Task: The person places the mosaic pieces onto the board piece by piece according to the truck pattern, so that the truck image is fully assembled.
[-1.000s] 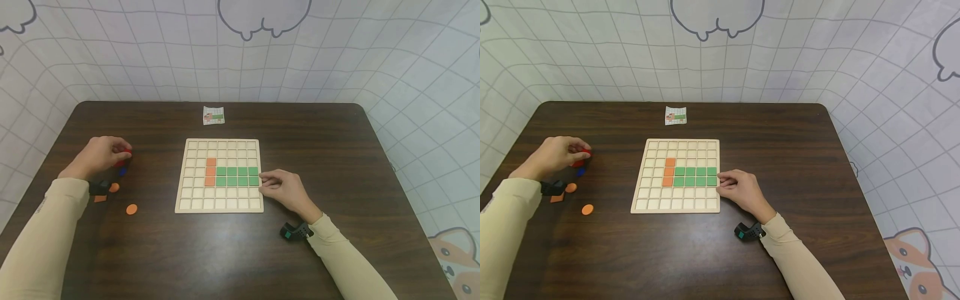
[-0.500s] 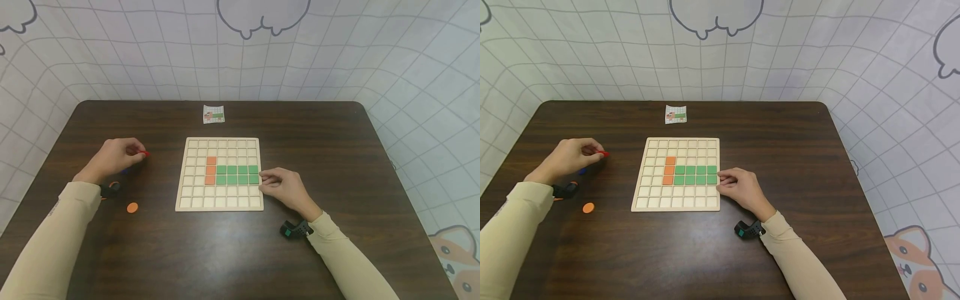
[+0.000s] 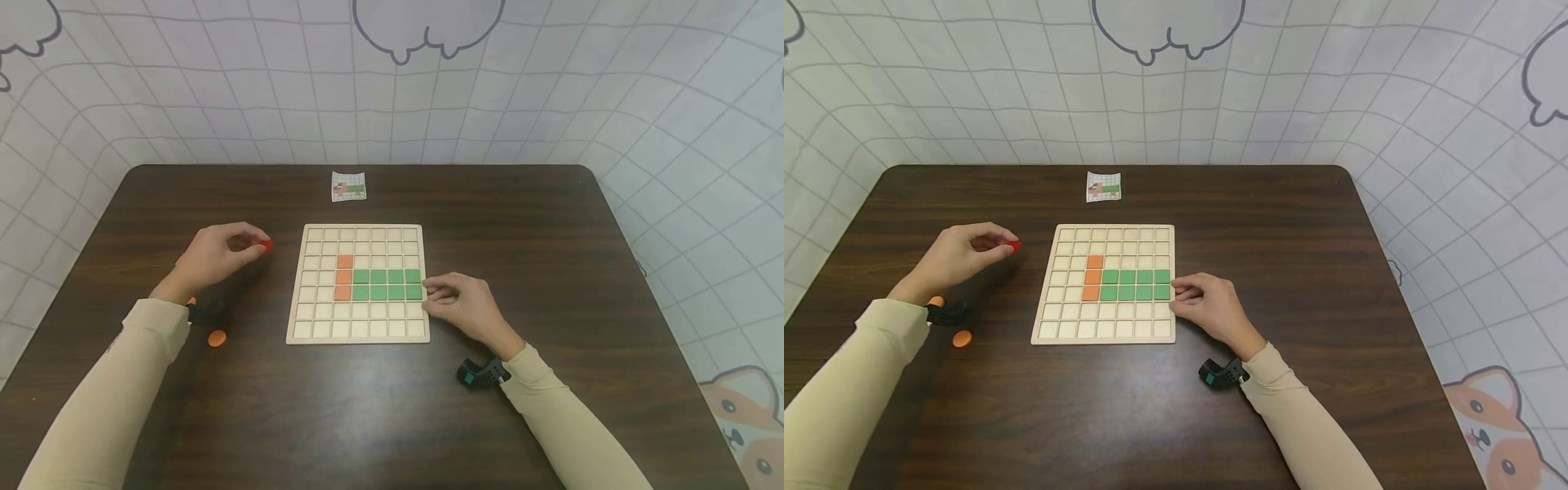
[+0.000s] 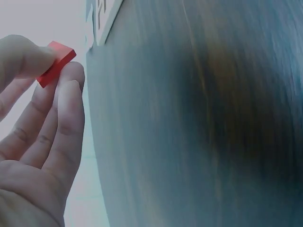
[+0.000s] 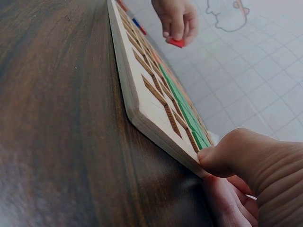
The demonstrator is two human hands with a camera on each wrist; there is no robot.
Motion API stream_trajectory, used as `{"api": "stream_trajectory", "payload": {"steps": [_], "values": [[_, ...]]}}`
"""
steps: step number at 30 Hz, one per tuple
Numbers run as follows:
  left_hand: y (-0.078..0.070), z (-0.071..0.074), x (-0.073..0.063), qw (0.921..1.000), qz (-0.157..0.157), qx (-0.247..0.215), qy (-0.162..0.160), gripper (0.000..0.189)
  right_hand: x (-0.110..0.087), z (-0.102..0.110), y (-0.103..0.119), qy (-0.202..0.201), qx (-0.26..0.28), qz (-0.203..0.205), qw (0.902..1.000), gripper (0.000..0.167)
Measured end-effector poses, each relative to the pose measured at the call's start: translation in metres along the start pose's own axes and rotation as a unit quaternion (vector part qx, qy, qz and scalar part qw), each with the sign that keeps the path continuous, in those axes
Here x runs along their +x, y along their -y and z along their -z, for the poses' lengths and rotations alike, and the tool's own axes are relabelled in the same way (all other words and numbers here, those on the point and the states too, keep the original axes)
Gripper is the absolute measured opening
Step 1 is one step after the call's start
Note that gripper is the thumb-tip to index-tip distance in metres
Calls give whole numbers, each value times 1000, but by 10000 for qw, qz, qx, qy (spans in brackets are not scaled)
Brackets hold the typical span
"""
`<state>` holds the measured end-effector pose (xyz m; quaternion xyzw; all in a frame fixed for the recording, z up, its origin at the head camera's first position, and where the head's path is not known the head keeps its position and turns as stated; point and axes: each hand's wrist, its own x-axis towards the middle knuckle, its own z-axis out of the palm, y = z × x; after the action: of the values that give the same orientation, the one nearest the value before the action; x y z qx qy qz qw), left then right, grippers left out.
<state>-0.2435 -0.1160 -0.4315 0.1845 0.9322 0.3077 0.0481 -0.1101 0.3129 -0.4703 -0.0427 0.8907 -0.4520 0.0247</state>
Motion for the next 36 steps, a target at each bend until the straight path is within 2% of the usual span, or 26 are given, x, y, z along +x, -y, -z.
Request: {"api": "stream_trajectory", "payload": {"steps": [5, 13, 20, 25, 36], "values": [[-11, -10, 4, 9998, 59, -205, -63, 18, 0, 0, -1, -1, 17, -4, 10000, 34], [-26, -27, 10, 9982, 147, -587, 9, 19, 0, 0, -1, -33, -41, 7, 10000, 34], [-37, -39, 15, 9976, -101, -673, 143, 19, -1, 0, 0, -9, -21, 2, 10000, 33], [-42, -45, 19, 9967, -141, -787, 148, 17, 0, 0, -1, -27, -95, 5, 10000, 33], [-53, -60, 26, 9959, 101, -861, 259, 17, 0, 1, 0, 14, -47, -18, 10000, 33]]}}
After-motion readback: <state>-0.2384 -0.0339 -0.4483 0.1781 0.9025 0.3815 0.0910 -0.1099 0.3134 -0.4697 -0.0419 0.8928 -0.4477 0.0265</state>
